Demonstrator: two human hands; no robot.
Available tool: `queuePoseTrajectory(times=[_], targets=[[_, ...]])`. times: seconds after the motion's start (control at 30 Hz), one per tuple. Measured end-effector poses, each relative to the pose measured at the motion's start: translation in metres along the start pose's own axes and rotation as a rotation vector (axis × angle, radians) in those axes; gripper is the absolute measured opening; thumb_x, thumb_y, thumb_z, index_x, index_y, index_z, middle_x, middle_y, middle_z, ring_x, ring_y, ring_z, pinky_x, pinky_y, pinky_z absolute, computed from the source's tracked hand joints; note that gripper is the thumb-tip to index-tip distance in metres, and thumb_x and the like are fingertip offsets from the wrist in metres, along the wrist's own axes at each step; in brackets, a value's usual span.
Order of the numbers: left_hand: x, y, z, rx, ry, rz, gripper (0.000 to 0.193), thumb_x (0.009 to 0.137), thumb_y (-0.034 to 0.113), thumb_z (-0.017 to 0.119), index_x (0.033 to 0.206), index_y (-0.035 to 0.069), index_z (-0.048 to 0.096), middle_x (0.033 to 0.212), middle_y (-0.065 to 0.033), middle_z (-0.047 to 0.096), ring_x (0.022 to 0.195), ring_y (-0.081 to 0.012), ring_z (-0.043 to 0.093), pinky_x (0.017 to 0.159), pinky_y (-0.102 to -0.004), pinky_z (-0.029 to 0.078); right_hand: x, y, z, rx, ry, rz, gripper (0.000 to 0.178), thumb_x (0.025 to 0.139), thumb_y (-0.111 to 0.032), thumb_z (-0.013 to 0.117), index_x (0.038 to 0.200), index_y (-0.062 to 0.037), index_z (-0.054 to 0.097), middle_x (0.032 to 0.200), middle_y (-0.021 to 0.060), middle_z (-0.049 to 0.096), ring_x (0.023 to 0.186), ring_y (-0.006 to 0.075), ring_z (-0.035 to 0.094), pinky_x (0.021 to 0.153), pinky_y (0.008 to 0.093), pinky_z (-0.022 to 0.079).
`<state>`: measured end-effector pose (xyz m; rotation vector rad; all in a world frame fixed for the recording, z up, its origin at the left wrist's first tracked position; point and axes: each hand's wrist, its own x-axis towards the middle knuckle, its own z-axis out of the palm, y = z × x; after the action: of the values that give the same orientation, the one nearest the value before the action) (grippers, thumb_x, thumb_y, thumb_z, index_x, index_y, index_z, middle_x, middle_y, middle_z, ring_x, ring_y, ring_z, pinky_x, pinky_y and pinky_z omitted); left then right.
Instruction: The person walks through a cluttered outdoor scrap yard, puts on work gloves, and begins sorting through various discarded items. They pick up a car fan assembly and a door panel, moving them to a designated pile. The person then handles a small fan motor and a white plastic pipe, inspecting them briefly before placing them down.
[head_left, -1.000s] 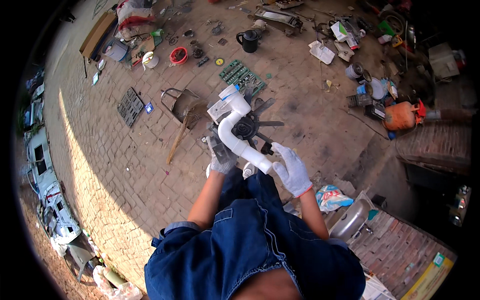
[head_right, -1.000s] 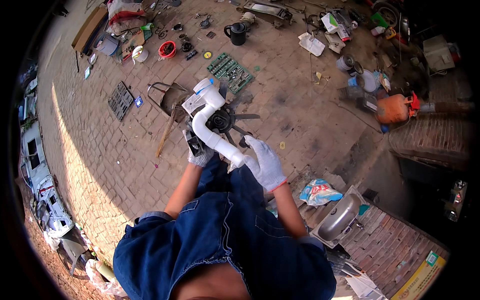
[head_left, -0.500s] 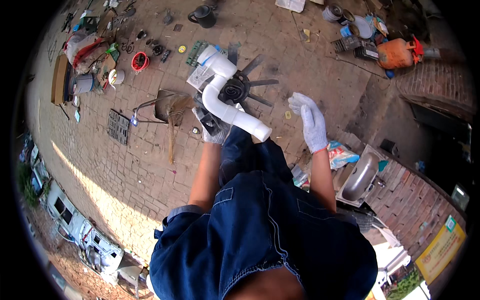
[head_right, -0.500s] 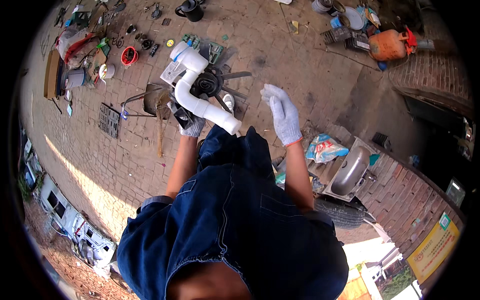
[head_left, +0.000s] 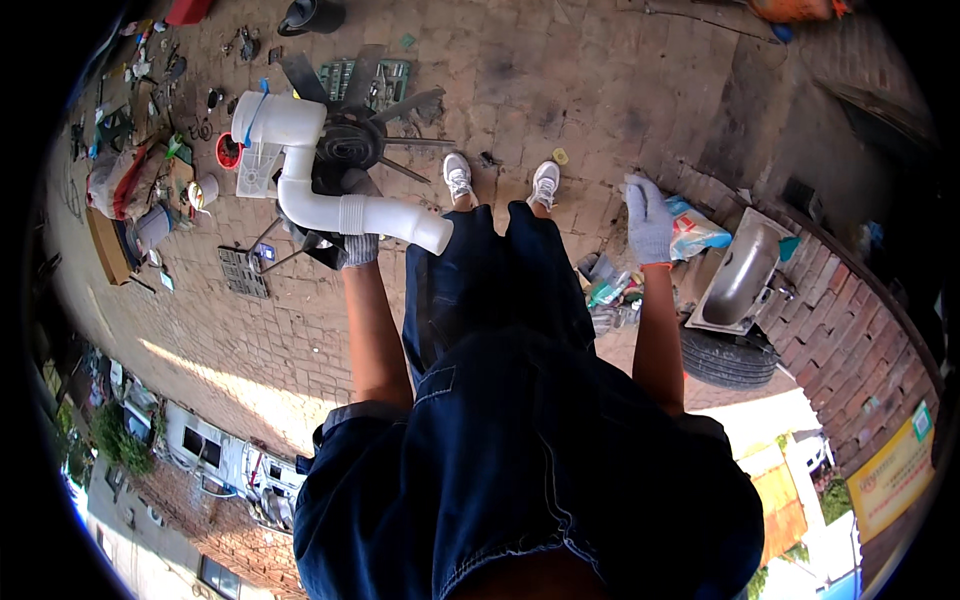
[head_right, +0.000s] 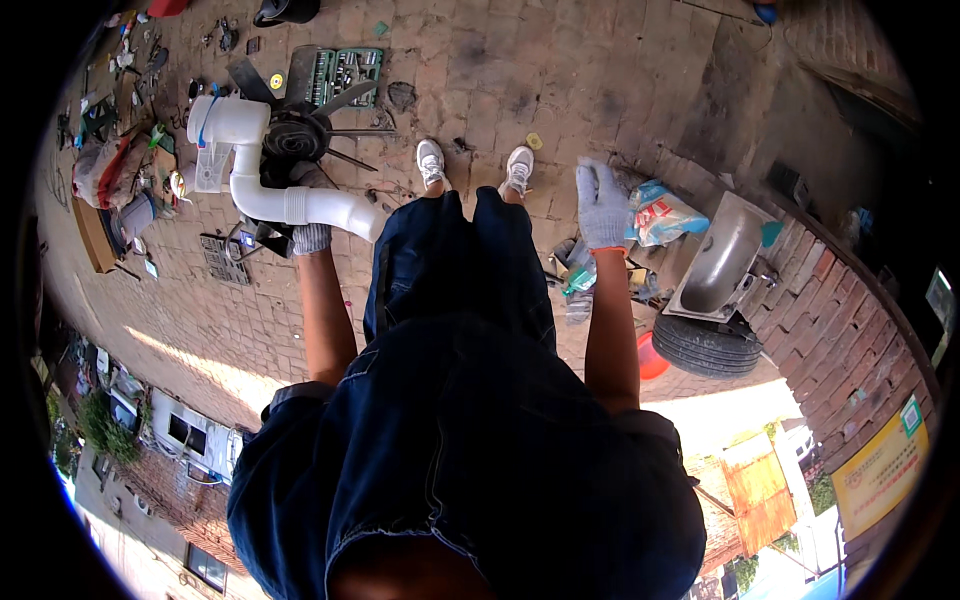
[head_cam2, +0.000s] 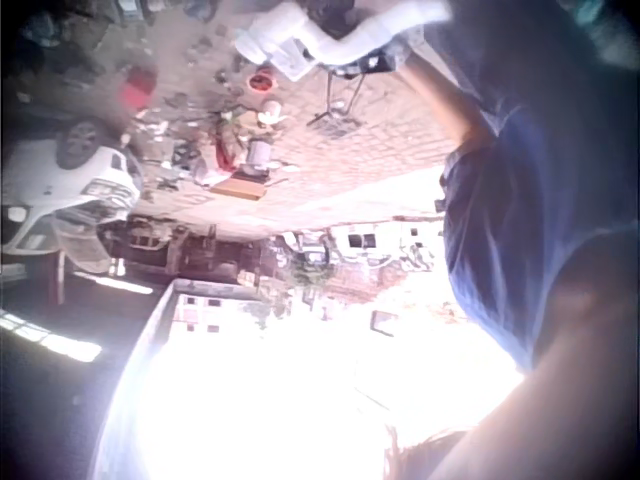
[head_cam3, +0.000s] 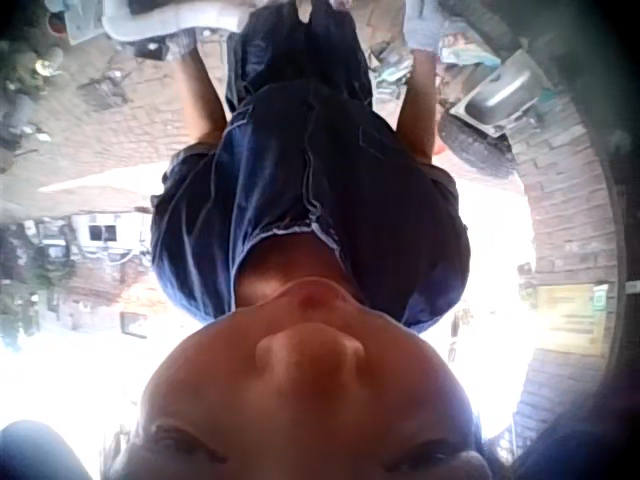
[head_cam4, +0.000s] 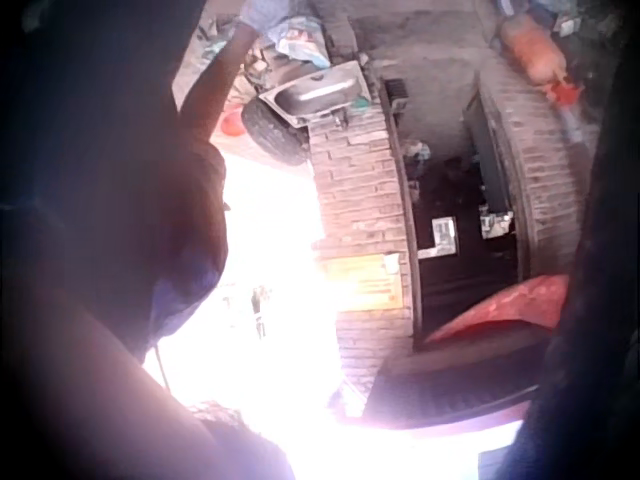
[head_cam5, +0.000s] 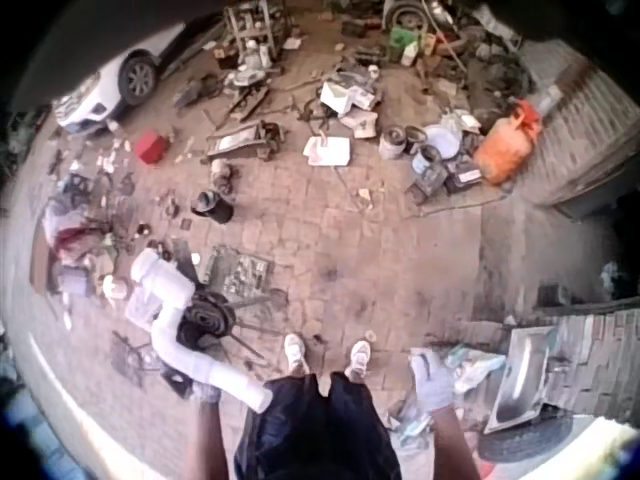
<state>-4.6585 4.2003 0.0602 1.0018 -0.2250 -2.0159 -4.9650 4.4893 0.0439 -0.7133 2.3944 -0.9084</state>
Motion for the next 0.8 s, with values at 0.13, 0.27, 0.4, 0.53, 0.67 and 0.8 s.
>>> queuePoseTrajectory(times=[0.13,0.27,0.4,0.53,0.67,0.8], targets=[[-0.001,-0.057,0.002,-0.105,0.036,-0.041,0.029,0.078,0.019,0.066,0.101,0.006,0.053,0.087,-0.0049,0.055,0.078,-0.0170,0.050,0.067,-0.0298,0.041,0.019,0.017,0.006,-0.089,-0.262,-0.026,0.026,0.090,-0.028,0.057,0.104,-0.0064,0.060,0.099,0.0140,0.065,0.089,0.0312,0.064,0.078,0.0369,0.050],[-0.022,-0.109,-0.005,-0.199,0.083,-0.105,0.026,0.079,0.019,0.064,0.099,0.007,0.053,0.085,-0.0042,0.054,0.075,-0.0157,0.047,0.065,-0.0287,0.039,0.041,0.040,0.001,-0.117,-0.393,0.009,0.028,0.088,-0.029,0.059,0.104,-0.0061,0.059,0.101,0.0152,0.066,0.094,0.0306,0.063,0.081,0.0375,0.050],[-0.031,-0.139,-0.014,-0.284,0.092,-0.161,0.022,0.080,0.019,0.062,0.097,0.007,0.053,0.084,-0.0035,0.052,0.072,-0.0144,0.045,0.063,-0.0277,0.038,0.063,0.057,0.013,-0.123,-0.379,-0.027,0.028,0.086,-0.030,0.059,0.102,-0.0077,0.060,0.095,0.0155,0.065,0.089,0.0329,0.063,0.078,0.0383,0.049],[-0.038,-0.154,-0.041,-0.362,0.128,-0.180,0.019,0.082,0.018,0.060,0.096,0.008,0.054,0.082,-0.0027,0.051,0.069,-0.0131,0.042,0.060,-0.0267,0.036,0.078,0.083,0.060,-0.065,-0.413,-0.085,0.024,0.086,-0.029,0.059,0.097,-0.0076,0.062,0.092,0.0153,0.065,0.087,0.0341,0.062,0.075,0.0398,0.048],[-0.045,-0.164,-0.083,-0.454,0.171,-0.172,0.016,0.083,0.018,0.059,0.094,0.008,0.054,0.080,-0.0020,0.049,0.066,-0.0119,0.040,0.058,-0.0256,0.034,0.091,0.129,0.140,-0.202,-0.616,0.013,0.030,0.086,-0.035,0.058,0.097,-0.0089,0.065,0.094,0.0148,0.066,0.092,0.0325,0.062,0.080,0.0396,0.048],[-0.045,-0.166,-0.141,-0.581,0.247,-0.122,0.013,0.084,0.018,0.057,0.093,0.009,0.054,0.079,-0.0013,0.047,0.063,-0.0106,0.037,0.055,-0.0246,0.032,0.105,0.187,0.238,-0.538,-0.880,0.068,0.035,0.084,-0.037,0.053,0.102,-0.0095,0.065,0.107,0.0165,0.063,0.099,0.0347,0.061,0.082,0.0415,0.049]])
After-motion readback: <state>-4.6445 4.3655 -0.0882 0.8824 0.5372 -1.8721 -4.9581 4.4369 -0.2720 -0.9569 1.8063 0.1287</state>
